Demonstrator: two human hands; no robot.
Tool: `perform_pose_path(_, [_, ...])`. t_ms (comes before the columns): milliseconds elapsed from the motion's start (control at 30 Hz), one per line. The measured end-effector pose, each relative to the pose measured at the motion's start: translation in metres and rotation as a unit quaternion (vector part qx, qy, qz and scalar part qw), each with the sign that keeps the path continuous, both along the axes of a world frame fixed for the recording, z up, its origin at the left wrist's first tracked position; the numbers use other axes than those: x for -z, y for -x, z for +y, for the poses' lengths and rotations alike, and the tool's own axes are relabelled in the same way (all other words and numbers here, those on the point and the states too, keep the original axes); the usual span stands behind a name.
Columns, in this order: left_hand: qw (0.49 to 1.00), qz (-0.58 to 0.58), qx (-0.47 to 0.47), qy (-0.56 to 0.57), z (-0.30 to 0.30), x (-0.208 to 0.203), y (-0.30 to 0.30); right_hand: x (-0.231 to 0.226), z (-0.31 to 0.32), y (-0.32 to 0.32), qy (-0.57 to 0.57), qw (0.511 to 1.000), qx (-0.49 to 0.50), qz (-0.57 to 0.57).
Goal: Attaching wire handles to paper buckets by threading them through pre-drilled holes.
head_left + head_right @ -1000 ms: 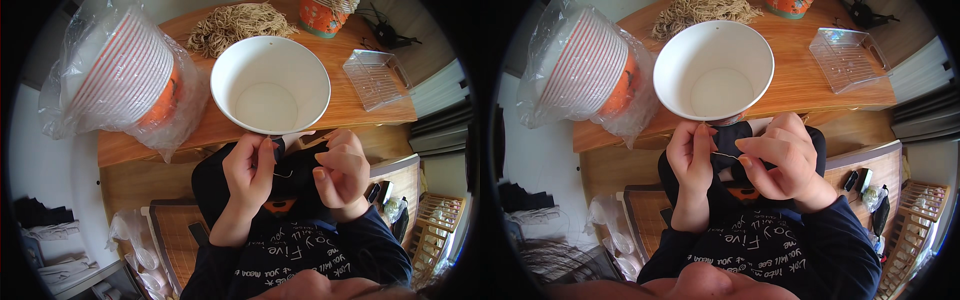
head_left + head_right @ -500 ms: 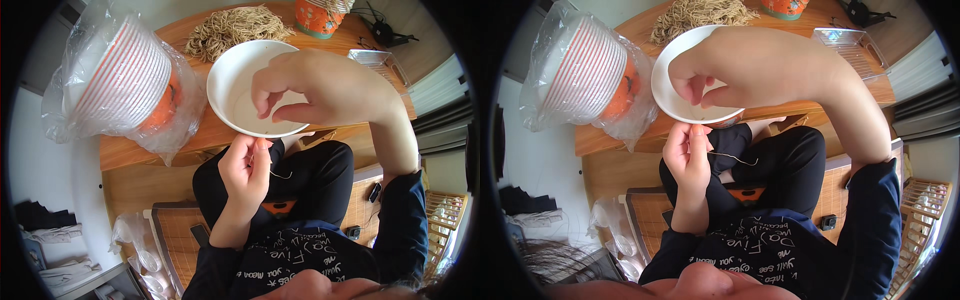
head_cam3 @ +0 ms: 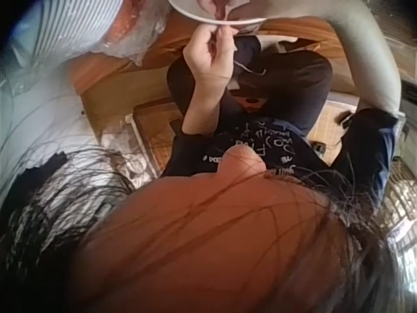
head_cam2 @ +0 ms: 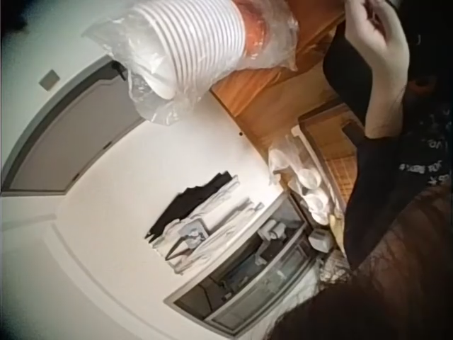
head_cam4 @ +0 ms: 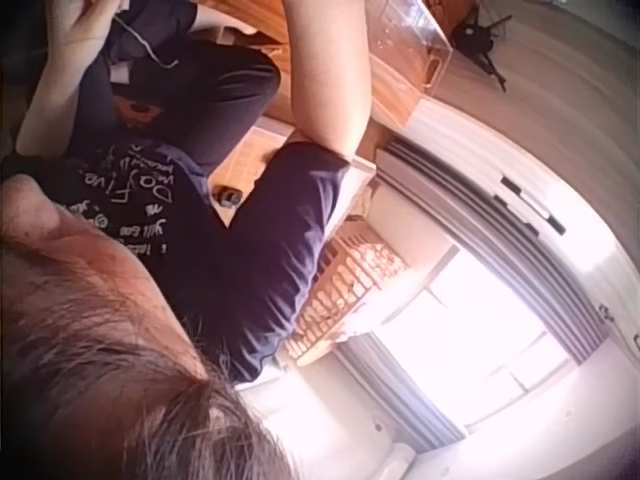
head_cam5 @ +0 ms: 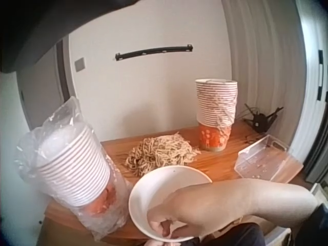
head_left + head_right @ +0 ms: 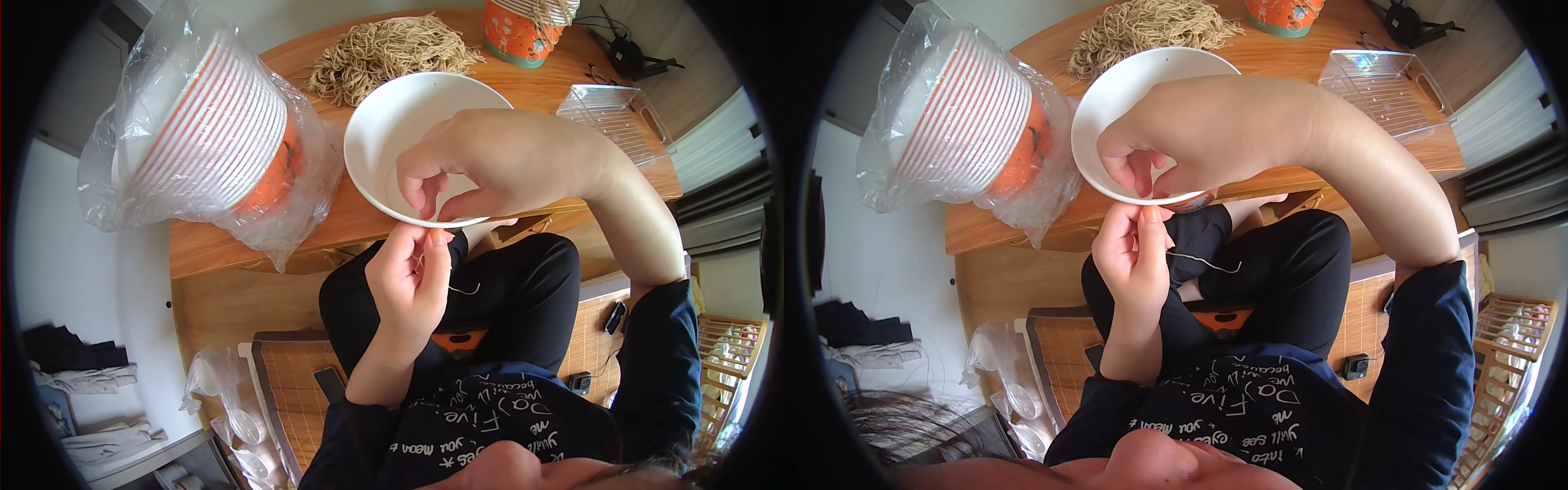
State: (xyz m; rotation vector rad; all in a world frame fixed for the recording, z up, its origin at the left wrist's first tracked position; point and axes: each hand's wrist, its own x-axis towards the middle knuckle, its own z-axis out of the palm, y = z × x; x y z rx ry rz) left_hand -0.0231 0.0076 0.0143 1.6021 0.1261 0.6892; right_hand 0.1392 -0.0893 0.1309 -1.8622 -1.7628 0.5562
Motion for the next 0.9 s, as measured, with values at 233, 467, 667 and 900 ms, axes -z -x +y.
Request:
perform_pose_path(233, [1.000,-0.006,-0.002,0.009,-0.001,0.000,0.002,-0.004,0.000,0.004,0.026,1.000,-0.002,0.006])
perform_pose_path(467, [0.995,-0.074,-0.025,0.056,0.001,0.002,0.011,0.012,-0.012,0.017,-0.176,0.975,0.051,-0.125])
perform_pose_path(667, [0.985,-0.044,0.118,0.117,0.012,-0.001,0.026,0.020,-0.039,0.068,-0.347,0.897,0.164,-0.219])
perform_pose_path(900, [0.971,-0.025,0.162,0.173,0.015,-0.004,0.020,0.088,-0.037,0.109,-0.413,0.852,0.243,-0.212])
